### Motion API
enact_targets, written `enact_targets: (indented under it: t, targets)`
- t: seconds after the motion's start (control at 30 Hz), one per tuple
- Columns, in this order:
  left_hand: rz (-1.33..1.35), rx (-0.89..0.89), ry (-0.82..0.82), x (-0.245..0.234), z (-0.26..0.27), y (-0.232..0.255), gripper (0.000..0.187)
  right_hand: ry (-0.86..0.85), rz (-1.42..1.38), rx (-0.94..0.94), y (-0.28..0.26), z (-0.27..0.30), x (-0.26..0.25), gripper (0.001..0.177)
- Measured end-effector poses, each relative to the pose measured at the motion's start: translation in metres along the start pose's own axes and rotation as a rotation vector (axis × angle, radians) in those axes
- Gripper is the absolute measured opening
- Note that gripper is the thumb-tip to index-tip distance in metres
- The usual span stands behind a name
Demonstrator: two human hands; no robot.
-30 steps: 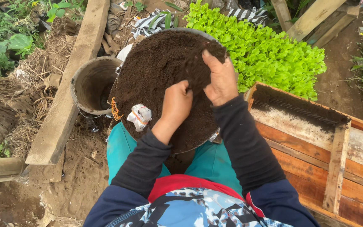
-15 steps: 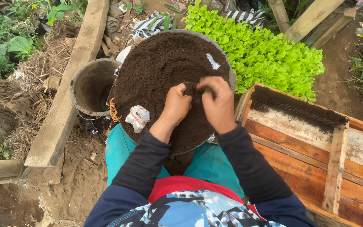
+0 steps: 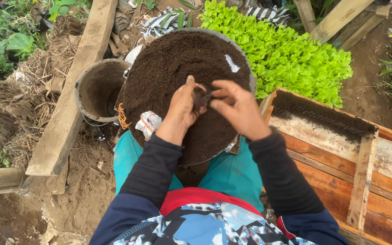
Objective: The person sits with a bucket of soil on their lap and repeatedly scoops handfuls of soil to wrap in small pieces of white paper. They then place the wrapped soil bundles into a wooden crate positioned to their right.
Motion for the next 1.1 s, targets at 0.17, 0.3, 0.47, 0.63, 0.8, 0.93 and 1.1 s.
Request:
enact_targets:
  t: [0.17,0.3,0.47,0.63,0.8,0.93,1.1]
  targets:
    - [0.289,0.002,0.032,-0.012,-0.017,-0.002,0.039,-0.086,0.593,0.358,0.06,-0.043,0.008,0.052]
    - [0.211,0.116,0.123,-0.014,-0.015,0.007,0.04,-0.197,0.299,0.409,0.105,-0.059,0.056,0.078]
    - [0.22,0.162,0.182,-0.011,-0.015,-0.002,0.038,0.153,-0.436,0.386,0.112,-0.062,0.045,0.045]
    - [0.303,-0.092,0.184,-0.016,-0.033,-0.026,0.055,0.356,-1.086,0.331,0.037,-0.06,0.016,0.028]
    - [0.449,-0.268,0.122,-0.015,-0.039,-0.044,0.063,0.531,-1.168,0.236,0.021,-0.065,0.027,0.03]
    - [0.457,-0.306,0.151,-0.013,-0.038,-0.043,0.063,0.535,-1.158,0.115,0.015,-0.061,0.031,0.032]
    - [0.477,-0.285,0.198,-0.001,-0.016,-0.019,0.059,0.409,-0.848,-0.081,0.018,-0.051,0.035,0.021]
Point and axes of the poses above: each hand's wrist, its own z-axis away from the middle knuckle, its own x-axis out of the palm, y = z × x, the point moved 2 cm from there along -z, towards the middle knuckle, and after that the axes turned 7 degrees about -z, right-handed, at the moved point
